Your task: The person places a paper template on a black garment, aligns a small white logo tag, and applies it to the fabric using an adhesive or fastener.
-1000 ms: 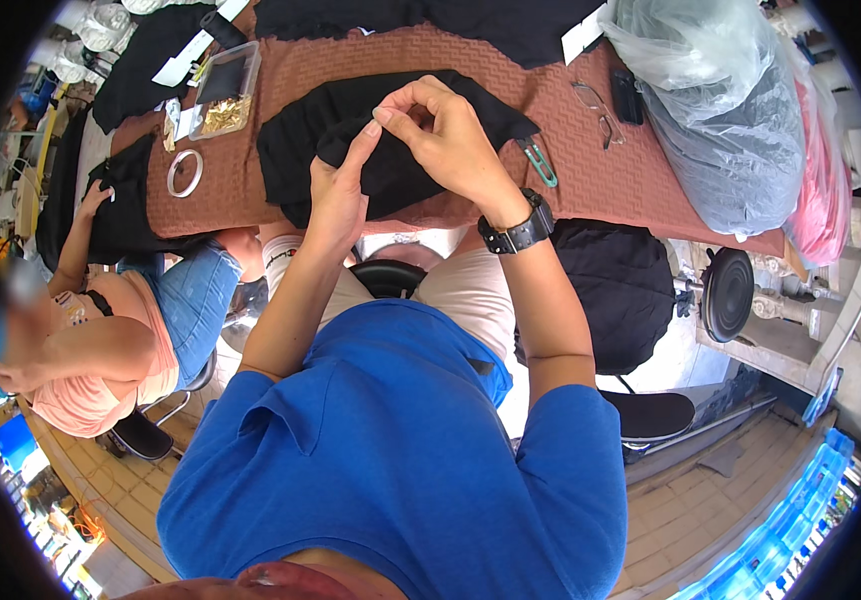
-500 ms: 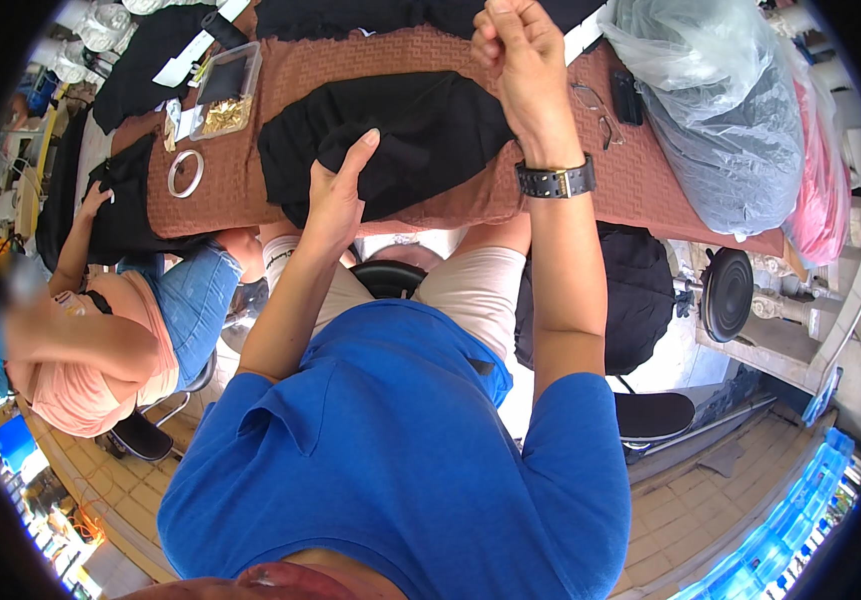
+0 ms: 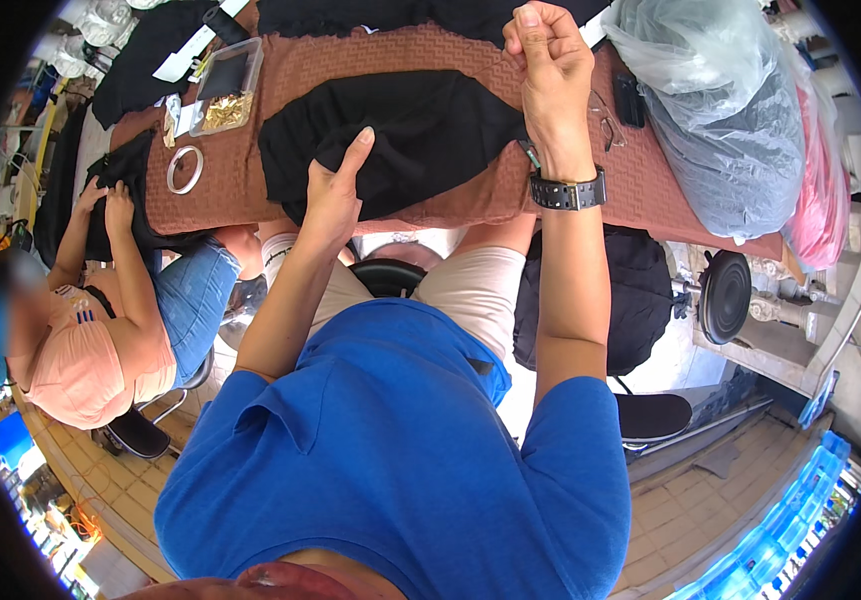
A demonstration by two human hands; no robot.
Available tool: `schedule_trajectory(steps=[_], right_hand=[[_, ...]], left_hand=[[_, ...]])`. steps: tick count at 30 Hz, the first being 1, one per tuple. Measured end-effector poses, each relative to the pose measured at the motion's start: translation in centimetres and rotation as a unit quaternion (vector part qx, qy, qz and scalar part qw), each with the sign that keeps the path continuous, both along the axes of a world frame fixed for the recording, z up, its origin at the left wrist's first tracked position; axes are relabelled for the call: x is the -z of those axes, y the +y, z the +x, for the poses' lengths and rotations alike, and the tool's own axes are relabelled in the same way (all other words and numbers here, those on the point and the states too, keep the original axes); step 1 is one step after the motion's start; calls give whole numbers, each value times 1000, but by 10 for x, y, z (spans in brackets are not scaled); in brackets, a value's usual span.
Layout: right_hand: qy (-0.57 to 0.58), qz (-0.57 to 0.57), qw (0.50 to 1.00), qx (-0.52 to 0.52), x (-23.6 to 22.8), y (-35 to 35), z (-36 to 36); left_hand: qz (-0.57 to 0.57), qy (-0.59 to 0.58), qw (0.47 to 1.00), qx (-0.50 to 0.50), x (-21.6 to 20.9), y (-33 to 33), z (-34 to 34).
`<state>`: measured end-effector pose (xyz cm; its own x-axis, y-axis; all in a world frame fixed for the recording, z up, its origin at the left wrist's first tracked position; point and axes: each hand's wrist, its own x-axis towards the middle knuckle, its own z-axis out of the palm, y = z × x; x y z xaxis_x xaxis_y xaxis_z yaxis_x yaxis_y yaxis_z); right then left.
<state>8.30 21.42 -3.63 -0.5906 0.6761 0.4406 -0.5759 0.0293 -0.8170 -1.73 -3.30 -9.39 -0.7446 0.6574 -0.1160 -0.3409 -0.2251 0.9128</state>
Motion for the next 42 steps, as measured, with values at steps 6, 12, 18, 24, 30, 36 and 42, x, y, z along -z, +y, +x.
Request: schedule_trajectory(steps=[6, 12, 18, 24, 30, 36, 42], right_hand=[[-115, 80, 990, 34, 6, -15, -1], [-196, 102, 975, -13, -9, -71, -12], [-204, 150, 967, -4, -17, -98, -19], [-219, 308, 922, 82, -2, -111, -24], [-248, 342, 901, 99, -3, -125, -21], [-239, 353, 900, 94, -2, -132, -20], [-217, 369, 898, 105, -5, -137, -19]], left_hand=[[-7, -14, 1000, -9, -7, 4, 5], [25, -43, 998, -39, 9, 7, -3], [79, -141, 987, -16, -5, 10, -4], [92, -193, 977, -4, -16, 5, -4], [56, -174, 982, -54, -10, 3, -7], [60, -143, 984, -85, -15, 1, -3], [41, -181, 976, -115, -27, -2, -1]])
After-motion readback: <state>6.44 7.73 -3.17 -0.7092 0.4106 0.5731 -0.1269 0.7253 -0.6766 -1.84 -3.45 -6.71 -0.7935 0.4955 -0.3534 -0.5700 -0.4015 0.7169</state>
